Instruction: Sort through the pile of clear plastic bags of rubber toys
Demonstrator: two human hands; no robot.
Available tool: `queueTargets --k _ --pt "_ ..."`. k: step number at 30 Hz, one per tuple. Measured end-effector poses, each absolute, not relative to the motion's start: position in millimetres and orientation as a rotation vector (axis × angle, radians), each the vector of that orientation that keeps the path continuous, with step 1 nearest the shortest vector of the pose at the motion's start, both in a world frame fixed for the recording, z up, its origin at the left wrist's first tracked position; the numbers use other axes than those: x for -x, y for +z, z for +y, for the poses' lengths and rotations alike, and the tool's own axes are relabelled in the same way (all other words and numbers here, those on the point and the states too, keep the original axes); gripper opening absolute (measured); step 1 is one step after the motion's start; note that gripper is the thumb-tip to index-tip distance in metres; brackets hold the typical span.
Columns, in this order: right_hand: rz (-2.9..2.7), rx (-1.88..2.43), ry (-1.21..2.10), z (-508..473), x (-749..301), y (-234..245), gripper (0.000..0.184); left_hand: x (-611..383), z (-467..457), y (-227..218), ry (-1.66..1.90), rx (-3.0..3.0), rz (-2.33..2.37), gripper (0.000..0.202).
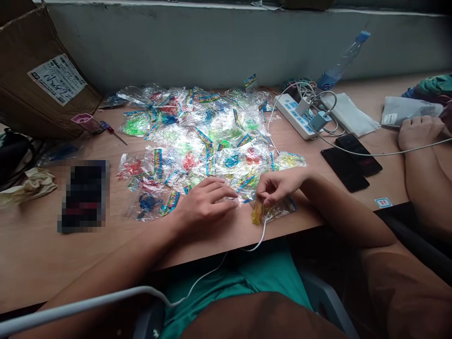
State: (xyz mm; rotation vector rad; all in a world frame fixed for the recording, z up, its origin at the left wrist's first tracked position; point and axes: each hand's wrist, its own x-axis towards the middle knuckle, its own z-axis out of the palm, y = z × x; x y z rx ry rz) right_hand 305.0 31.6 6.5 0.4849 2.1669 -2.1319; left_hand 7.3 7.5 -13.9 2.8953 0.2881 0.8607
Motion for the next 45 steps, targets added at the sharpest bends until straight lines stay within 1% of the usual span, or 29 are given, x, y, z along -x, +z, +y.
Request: queueTargets --k 4,6,11,13,15,17,19,21,24,27,32,36,40,42,45 --pt "2.25 -0.549 -2.111 41 -319 9 0.057 -10 -4 -12 0.618 -2.893 0.068 0.026" --pt "2.309 -0.581 -2.092 44 -326 15 0.057 -11 -7 -11 0.525 -2.84 0.046 0.028" --pt "2.379 -0.594 -2.149 40 -330 26 0.054 -10 -7 -3 0.439 -2.633 0.026 0.037" --pt "2.402 -0.563 -2.193 33 -323 25 0.054 -9 -5 -1 0.512 -2.647 0.125 0.028" --pt "2.46 -0.585 -2.212 25 -312 22 0.054 -8 -2 -1 0.665 -2.687 0.324 0.017" --pt "2.525 -0.649 -2.206 17 -300 19 0.055 -8 2 -2 0.83 -2.658 0.523 0.015" --pt "2.572 -0.684 -2.178 11 -291 16 0.055 -9 3 -3 0.875 -2.566 0.623 0.014" --pt "2.602 -0.685 -2.15 8 -287 14 0.054 -11 3 -3 0.792 -2.466 0.628 0.019" --pt "2.626 -0.683 -2.131 8 -287 12 0.052 -14 -1 -1 0.654 -2.345 0.61 0.017" --pt "2.634 -0.69 -2.133 10 -289 11 0.051 -15 -2 -1 0.616 -2.239 0.662 0.016" --pt "2.557 -0.679 -2.151 10 -289 13 0.05 -14 4 -5 0.511 -2.166 0.704 0.02" --pt "2.466 -0.645 -2.271 9 -286 17 0.052 -13 3 1 0.643 -2.1 0.661 0.021" --pt "2.443 -0.455 -2.37 7 -286 24 0.049 -16 -7 14 0.812 -1.777 0.452 0.02" --pt "2.397 -0.395 -2.415 5 -286 26 0.05 -17 -13 20 0.8 -1.631 0.385 0.021" --pt "2.247 -0.405 -2.447 4 -286 28 0.051 -18 -15 25 0.711 -1.527 0.411 0.024"
